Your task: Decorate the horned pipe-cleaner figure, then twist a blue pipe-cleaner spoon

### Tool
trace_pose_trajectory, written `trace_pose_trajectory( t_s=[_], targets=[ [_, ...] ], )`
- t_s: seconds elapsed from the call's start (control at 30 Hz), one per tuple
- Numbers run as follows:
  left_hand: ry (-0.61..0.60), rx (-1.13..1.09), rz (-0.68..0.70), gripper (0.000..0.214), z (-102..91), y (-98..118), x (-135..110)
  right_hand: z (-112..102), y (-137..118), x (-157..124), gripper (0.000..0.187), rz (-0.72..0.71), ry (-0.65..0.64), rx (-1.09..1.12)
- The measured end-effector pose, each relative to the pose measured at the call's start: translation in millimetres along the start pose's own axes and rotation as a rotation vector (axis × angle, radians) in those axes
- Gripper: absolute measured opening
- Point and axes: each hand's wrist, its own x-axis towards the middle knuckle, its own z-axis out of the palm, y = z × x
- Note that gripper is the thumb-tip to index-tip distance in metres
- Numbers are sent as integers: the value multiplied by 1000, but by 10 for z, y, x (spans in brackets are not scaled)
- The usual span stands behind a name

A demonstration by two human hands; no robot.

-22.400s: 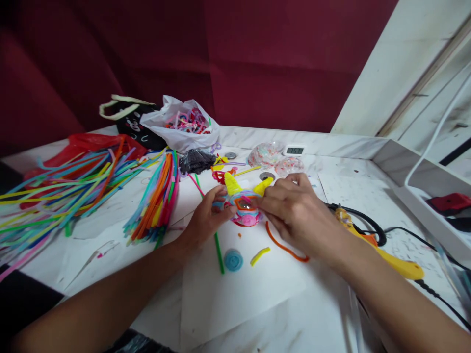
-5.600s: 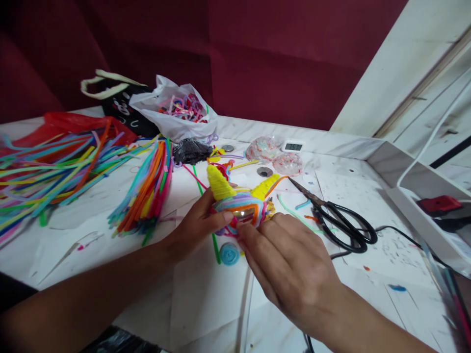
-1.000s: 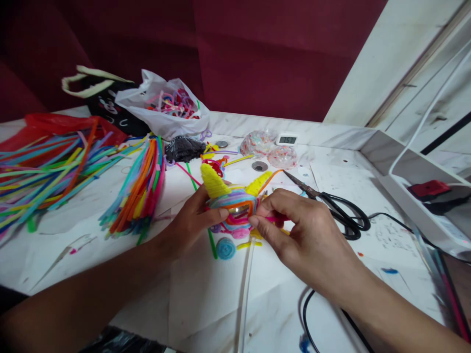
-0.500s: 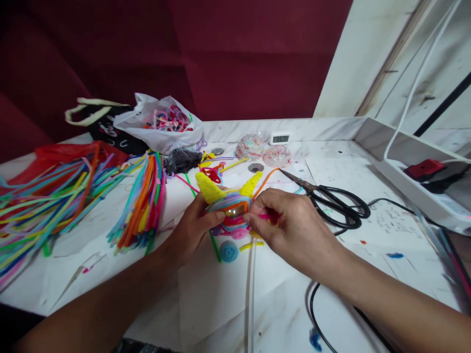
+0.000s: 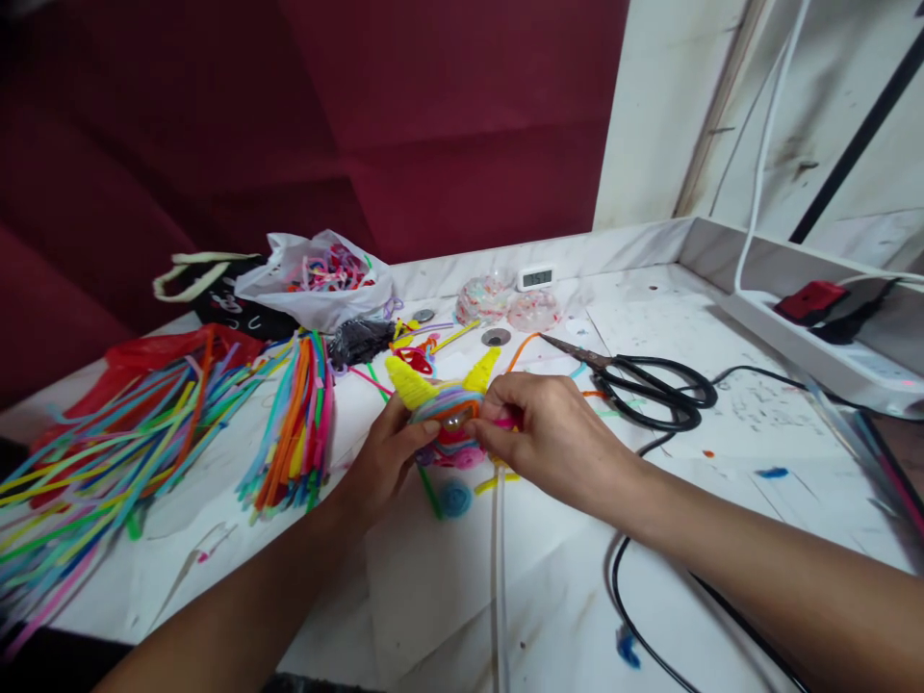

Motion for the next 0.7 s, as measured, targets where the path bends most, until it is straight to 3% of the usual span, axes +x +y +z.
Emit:
trace_pose_trajectory(
  t_s=[0.23,0.7],
  targets=[
    [-9,22,-22,52,-1,18,6,46,34,8,30,-3,20,12],
    [13,47,-42,47,21,40,-26,101,103,17,35,67,-11,67]
  ],
)
